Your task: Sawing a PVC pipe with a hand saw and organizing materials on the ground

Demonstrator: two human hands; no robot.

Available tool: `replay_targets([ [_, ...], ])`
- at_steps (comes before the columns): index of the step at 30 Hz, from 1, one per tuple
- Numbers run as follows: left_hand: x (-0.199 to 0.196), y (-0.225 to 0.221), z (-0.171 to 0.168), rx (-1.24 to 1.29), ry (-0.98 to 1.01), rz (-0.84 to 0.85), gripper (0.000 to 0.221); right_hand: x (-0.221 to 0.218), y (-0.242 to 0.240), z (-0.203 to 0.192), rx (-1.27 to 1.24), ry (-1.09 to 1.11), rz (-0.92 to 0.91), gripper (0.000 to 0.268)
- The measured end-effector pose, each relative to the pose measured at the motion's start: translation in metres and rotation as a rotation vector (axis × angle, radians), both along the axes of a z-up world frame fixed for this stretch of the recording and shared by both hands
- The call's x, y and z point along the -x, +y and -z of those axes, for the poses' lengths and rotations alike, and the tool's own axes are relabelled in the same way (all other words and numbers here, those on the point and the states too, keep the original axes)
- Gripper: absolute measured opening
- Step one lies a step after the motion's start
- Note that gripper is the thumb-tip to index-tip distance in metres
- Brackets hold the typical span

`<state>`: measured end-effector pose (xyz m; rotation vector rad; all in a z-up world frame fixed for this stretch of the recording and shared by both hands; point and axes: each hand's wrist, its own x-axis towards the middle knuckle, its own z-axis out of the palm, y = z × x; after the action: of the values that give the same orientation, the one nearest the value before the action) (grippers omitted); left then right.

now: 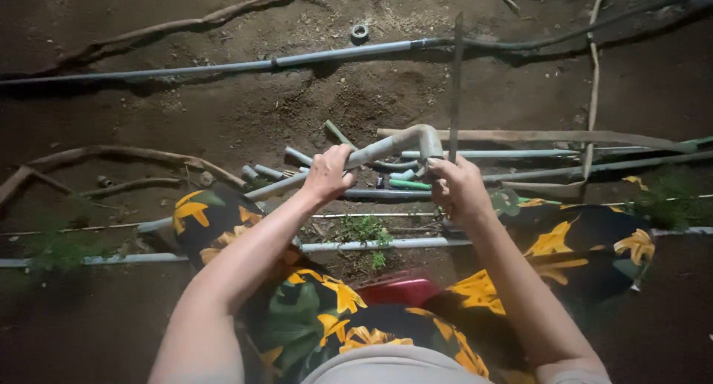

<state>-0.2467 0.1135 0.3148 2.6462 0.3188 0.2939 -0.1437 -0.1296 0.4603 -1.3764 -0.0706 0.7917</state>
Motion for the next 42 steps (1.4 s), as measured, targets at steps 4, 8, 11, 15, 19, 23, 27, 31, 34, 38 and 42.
replay_targets([
  [4, 0.004, -0.003, 0.018, -0.097, -0.035, 0.017, 0.042, 0.022, 0.008, -0.034, 0.097, -0.091, 0.007, 0.024],
  [8, 0.002, 0.001, 0.013, -0.134, -0.036, -0.094, 0.033, 0.02, 0.012, -0.021, 0.171, -0.191, 0.004, 0.027],
  [11, 0.004, 0.002, -0.009, -0.084, 0.046, -0.101, 0.029, 0.025, 0.014, -0.023, 0.203, -0.249, -0.006, 0.026],
  [15, 0.002, 0.016, 0.005, -0.029, 0.144, -0.005, 0.032, 0.016, 0.01, 0.0, 0.248, -0.33, -0.046, 0.026],
  [19, 0.006, 0.011, -0.012, -0.04, 0.194, -0.015, 0.03, 0.029, 0.013, -0.026, 0.135, -0.255, -0.008, 0.021],
  [23, 0.003, 0.021, -0.012, 0.02, 0.126, 0.005, 0.032, 0.023, 0.013, -0.019, 0.135, -0.334, -0.039, 0.016],
  [27, 0.003, 0.019, -0.054, 0.17, 0.044, -0.01, 0.042, 0.013, 0.02, -0.01, 0.049, -0.354, -0.058, 0.013],
  [31, -0.013, 0.003, -0.071, 0.325, 0.013, 0.008, 0.044, -0.01, 0.019, 0.035, -0.009, -0.312, 0.02, 0.019],
  [34, -0.021, 0.005, -0.042, 0.206, -0.014, -0.005, 0.044, 0.006, 0.016, 0.016, 0.215, -0.668, 0.045, 0.02],
  [38, -0.051, 0.018, -0.013, 0.205, 0.029, -0.039, 0.046, 0.003, -0.009, 0.026, 0.354, -0.871, 0.157, 0.017],
  [42, -0.085, 0.023, 0.071, 0.166, 0.094, -0.009, 0.051, 0.026, -0.025, 0.043, 0.368, -0.69, 0.063, 0.016],
])
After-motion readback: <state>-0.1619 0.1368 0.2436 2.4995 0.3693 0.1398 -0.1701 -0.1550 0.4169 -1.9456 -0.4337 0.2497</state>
